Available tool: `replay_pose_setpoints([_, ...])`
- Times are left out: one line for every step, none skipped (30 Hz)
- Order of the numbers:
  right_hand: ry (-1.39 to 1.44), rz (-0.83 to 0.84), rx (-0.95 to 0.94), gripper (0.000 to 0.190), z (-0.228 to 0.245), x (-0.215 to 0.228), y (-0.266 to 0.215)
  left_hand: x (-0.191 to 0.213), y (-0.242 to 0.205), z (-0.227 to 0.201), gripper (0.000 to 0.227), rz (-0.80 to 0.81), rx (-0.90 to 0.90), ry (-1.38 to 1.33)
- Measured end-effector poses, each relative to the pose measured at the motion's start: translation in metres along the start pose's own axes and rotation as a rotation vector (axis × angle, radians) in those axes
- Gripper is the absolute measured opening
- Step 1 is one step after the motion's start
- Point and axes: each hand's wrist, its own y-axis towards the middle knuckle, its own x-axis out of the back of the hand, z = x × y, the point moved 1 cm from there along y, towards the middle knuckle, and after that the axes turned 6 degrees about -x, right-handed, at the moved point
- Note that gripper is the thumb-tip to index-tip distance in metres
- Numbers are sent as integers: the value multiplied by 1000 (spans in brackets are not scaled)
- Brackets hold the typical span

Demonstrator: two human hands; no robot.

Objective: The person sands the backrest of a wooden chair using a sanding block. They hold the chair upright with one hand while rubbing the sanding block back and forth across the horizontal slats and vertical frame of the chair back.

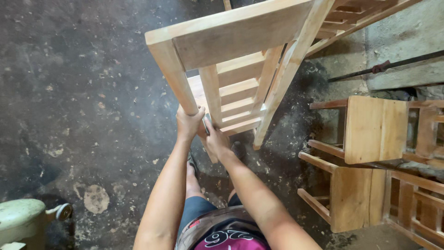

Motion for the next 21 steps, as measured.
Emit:
replay_pose_setpoints([-29, -15, 18, 62, -6, -9, 5, 1, -1, 0, 35, -1, 16, 6])
replay_pose_setpoints([-30, -62, 94, 61, -14, -17, 0, 3, -2, -1, 36, -3, 32, 11])
replay_pose_setpoints([-29, -126, 172, 60, -21, -19, -4, 0, 4, -2, 36, 0, 32, 11])
replay_pose_setpoints([-29, -189, 250, 60, -22, -17, -5, -1, 7, -2, 36, 0, 32, 5])
replay_pose_setpoints([-23, -164, 232, 60, -20, -10, -4, -1, 4, -2, 36, -6, 36, 0])
replay_pose_setpoints([-17, -139, 214, 61, -15, -2, -6, -2, 4, -1, 35, -11, 39, -4])
replay_pose_setpoints([-9, -102, 191, 63, -9, 4, -17, -1, 3, 1, 35, -10, 26, -2])
replay_pose_setpoints([-46, -17, 97, 65, 0, 10, -21, 0, 2, 3, 34, -8, 12, 0])
replay_pose_setpoints([-82, 63, 3, 69, 11, 19, -16, -1, 3, 5, 34, -5, -6, 1])
replay_pose_setpoints([-118, 143, -90, 73, 18, 25, -14, -2, 1, 5, 33, -11, -10, 9])
replay_pose_setpoints([-105, 131, -71, 70, 24, 29, -14, -2, 1, 5, 32, -17, -16, 17])
replay_pose_setpoints([-93, 118, -53, 68, 26, 31, -12, -1, 2, 5, 31, -23, -23, 26])
replay_pose_setpoints([-87, 111, -38, 65, 22, 31, -12, -2, 2, 5, 32, -17, -14, 16])
replay_pose_setpoints([-97, 94, -2, 66, 17, 29, -12, -2, 6, 5, 33, -12, -5, 7])
replay_pose_setpoints([-104, 75, 30, 67, 12, 25, -13, -1, 7, 5, 34, -2, 3, -2])
replay_pose_setpoints([-112, 57, 63, 67, 7, 20, -13, 2, 2, 6, 34, -6, 20, 5])
replay_pose_setpoints([-149, -62, 149, 69, 4, 18, -10, 0, 4, 6, 34, -11, 17, 6])
replay_pose_setpoints([-187, -180, 234, 70, 3, 17, -11, -3, 7, 5, 34, -16, 14, 8])
replay_pose_setpoints([-225, -284, 320, 71, 3, 17, -16, -4, 7, 6, 34, -18, 12, 0])
replay_pose_setpoints([-232, -152, 256, 71, 4, 20, -16, -5, 6, 6, 34, -21, 10, -8])
replay_pose_setpoints([-234, -22, 189, 72, 7, 25, -17, -4, 6, 7, 34, -18, 6, -14])
